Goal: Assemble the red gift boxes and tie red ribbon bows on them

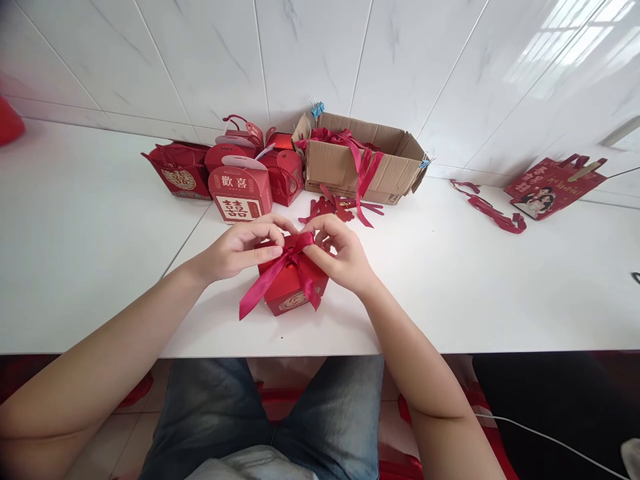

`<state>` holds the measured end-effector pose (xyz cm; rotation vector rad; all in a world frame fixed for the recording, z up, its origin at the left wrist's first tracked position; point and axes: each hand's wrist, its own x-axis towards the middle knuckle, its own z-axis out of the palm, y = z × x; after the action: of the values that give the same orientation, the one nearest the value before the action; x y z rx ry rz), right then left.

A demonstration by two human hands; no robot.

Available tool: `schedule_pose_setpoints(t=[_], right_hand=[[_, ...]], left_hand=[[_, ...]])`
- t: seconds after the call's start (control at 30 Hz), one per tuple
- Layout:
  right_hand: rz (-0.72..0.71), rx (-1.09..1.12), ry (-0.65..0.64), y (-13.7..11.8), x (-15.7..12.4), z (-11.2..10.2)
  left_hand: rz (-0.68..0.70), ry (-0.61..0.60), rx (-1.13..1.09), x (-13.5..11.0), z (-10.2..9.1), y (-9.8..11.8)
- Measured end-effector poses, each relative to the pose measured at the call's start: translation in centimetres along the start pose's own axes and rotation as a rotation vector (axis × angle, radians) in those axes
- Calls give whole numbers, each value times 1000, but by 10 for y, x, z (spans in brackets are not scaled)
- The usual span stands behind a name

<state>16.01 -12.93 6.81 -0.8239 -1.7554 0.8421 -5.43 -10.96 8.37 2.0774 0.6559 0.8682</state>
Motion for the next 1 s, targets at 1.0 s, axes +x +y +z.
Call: schedule_pose_setpoints(t=[1.0], right_hand=[[-17,28,-145,-20,-11,-3]], left_hand=[[12,31,45,-1,-5,0]])
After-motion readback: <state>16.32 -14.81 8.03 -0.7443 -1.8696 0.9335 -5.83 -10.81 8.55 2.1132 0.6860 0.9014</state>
